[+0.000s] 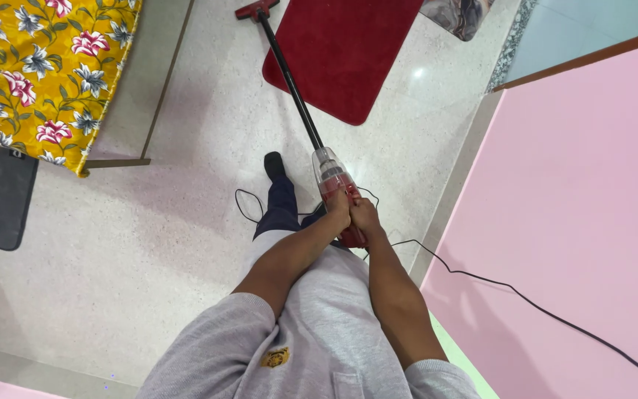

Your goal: The person vacuums the floor throughout the room and hallway using a vacuum cleaner.

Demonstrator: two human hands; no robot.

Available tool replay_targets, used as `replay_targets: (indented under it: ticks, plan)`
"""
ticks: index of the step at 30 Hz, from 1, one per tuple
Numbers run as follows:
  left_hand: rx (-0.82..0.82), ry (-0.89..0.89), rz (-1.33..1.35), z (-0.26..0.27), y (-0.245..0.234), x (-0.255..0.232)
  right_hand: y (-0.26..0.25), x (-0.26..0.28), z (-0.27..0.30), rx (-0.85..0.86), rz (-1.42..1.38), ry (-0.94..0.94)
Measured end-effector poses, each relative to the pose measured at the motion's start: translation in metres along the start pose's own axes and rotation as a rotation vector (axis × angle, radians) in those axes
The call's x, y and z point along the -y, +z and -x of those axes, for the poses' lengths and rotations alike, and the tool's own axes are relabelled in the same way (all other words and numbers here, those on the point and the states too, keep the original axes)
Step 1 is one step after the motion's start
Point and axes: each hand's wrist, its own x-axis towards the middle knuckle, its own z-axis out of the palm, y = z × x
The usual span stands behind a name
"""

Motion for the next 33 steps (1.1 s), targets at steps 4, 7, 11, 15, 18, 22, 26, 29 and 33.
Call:
replay_targets:
  ticks: [4, 7, 11, 15, 18, 22, 26, 29, 33]
  plan:
    - [0.029, -0.01, -0.034, -0.001, -0.003, -0.016, 0.007, 0.012, -0.007, -0.026, -0.039, 0.039]
    - [0.013, -0.03, -0.181, -0.004, -0.002, -0.036, 0.004, 0.042, -0.011, 0.007, -0.045, 0.111]
    - [-0.055, -0.114, -0.418, -0.015, 0.003, -0.082, 0.007, 0.079, -0.031, 0.032, -0.061, 0.098]
    - [0.082, 0.012, -0.389, -0.027, -0.001, -0.115, 0.022, 0.106, -0.056, 0.021, -0.047, 0.11]
    - [0.066, -0.055, -0.565, -0.038, 0.002, -0.151, 0.027, 0.134, -0.073, 0.003, -0.064, 0.105]
    - [0.254, -0.051, -0.659, -0.048, 0.007, -0.189, 0.021, 0.174, -0.08, 0.036, -0.287, 0.169]
    - [0.347, -0.052, -0.755, -0.057, 0.014, -0.217, 0.024, 0.198, -0.09, -0.001, -0.39, 0.218]
    - [0.357, -0.104, -0.777, -0.063, 0.018, -0.226, 0.027, 0.199, -0.1, -0.021, -0.362, 0.248]
    - [0.347, -0.099, -0.715, -0.072, 0.008, -0.229, 0.044, 0.195, -0.108, -0.005, -0.331, 0.259]
